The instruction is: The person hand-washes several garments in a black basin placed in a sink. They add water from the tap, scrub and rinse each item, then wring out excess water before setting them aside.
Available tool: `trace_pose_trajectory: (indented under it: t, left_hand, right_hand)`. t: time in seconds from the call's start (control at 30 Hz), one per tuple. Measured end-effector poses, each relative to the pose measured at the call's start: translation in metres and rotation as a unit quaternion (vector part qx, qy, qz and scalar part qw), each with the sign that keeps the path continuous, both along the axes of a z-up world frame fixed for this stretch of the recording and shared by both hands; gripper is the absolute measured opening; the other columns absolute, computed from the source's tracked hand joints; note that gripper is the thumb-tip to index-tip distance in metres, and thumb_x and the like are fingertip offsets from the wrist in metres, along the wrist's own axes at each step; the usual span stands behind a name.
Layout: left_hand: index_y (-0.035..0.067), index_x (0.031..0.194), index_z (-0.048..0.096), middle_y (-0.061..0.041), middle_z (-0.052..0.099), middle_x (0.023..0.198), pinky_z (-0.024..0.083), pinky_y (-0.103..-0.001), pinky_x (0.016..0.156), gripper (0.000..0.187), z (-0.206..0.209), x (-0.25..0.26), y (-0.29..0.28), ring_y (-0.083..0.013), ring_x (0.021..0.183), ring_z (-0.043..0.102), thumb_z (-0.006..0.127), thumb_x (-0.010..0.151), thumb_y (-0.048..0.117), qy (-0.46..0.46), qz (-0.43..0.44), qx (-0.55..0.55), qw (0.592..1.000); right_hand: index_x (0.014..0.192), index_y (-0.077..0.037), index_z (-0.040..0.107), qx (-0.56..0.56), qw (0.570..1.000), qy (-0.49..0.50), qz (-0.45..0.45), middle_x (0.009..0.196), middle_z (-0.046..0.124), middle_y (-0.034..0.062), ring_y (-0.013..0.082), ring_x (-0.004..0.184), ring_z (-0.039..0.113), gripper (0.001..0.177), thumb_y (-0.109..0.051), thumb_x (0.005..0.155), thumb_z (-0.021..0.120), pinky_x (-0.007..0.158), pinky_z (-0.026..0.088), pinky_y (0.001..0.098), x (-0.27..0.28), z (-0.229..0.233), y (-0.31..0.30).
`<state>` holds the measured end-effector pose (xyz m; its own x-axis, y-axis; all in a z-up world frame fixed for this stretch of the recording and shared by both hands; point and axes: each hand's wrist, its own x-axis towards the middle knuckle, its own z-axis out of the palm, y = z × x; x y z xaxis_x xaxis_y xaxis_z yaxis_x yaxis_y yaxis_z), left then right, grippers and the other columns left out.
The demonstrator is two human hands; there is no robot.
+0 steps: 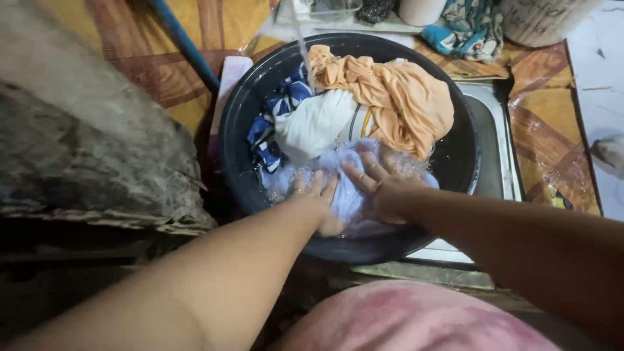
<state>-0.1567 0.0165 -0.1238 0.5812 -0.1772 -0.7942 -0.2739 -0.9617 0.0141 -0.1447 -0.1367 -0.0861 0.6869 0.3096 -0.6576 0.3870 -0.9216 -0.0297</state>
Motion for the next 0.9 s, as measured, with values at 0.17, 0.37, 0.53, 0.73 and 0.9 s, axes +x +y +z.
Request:
trace_pose_trajectory:
  t: [0.17, 0.37, 0.53, 0.73, 0.9]
  left_hand:
    - [0.006, 0.161, -0.019, -0.015, -0.017, 0.171, -0.009, -0.048, 0.127, 0.107, -0.013, 0.003, -0.003, -0.0285, 0.159, -0.016, 0.048, 0.095, 0.057, 0.011, -0.009, -0.016, 1.0]
    - [0.012, 0.166, -0.008, -0.021, -0.011, 0.172, 0.007, -0.042, 0.128, 0.102, -0.023, 0.009, -0.004, -0.037, 0.158, 0.002, 0.058, 0.093, 0.036, 0.041, 0.078, -0.024, 0.996]
    - [0.013, 0.161, 0.031, -0.016, 0.016, 0.171, 0.018, -0.046, 0.128, 0.077, -0.026, 0.015, 0.001, -0.0386, 0.158, 0.018, 0.056, 0.092, 0.035, 0.065, 0.055, -0.032, 0.996]
    - [0.009, 0.15, 0.043, -0.013, 0.032, 0.159, 0.013, -0.071, 0.114, 0.075, -0.038, 0.016, 0.001, -0.0451, 0.15, 0.019, 0.067, 0.082, 0.03, -0.108, -0.091, -0.04, 0.989]
    - [0.019, 0.116, 0.075, -0.015, 0.065, 0.129, 0.046, -0.061, 0.097, 0.033, -0.048, 0.014, -0.001, -0.0399, 0.125, 0.057, 0.069, 0.084, 0.026, -0.307, 0.111, -0.171, 0.93]
  right_hand:
    - [0.163, -0.042, -0.014, -0.028, 0.999, 0.036, 0.001, 0.174, -0.015, 0.0044, 0.0406, 0.157, 0.009, 0.1, -0.055, 0.093, 0.056, 0.119, 0.029, 0.0584, 0.008, -0.007, 0.0]
    - [0.166, -0.032, -0.008, -0.058, 0.995, 0.075, -0.006, 0.171, 0.007, 0.0143, 0.0394, 0.154, 0.02, 0.088, -0.049, 0.1, 0.048, 0.122, 0.028, 0.054, 0.016, -0.024, -0.003]
    - [0.158, -0.015, 0.028, -0.135, 0.984, 0.09, 0.07, 0.166, 0.025, 0.0158, 0.0391, 0.154, 0.02, 0.065, -0.042, 0.102, 0.048, 0.12, 0.018, 0.0662, 0.025, -0.038, -0.005]
    - [0.155, -0.021, 0.041, -0.096, 0.993, 0.044, 0.053, 0.159, 0.034, 0.0158, 0.0388, 0.151, 0.024, 0.066, -0.046, 0.097, 0.058, 0.12, 0.017, 0.0643, 0.027, -0.044, -0.007]
    - [0.144, -0.017, 0.057, 0.351, 0.929, 0.03, -0.116, 0.148, 0.054, 0.0157, 0.0313, 0.138, 0.048, 0.066, -0.033, 0.083, 0.076, 0.114, 0.039, 0.044, 0.056, -0.045, -0.046]
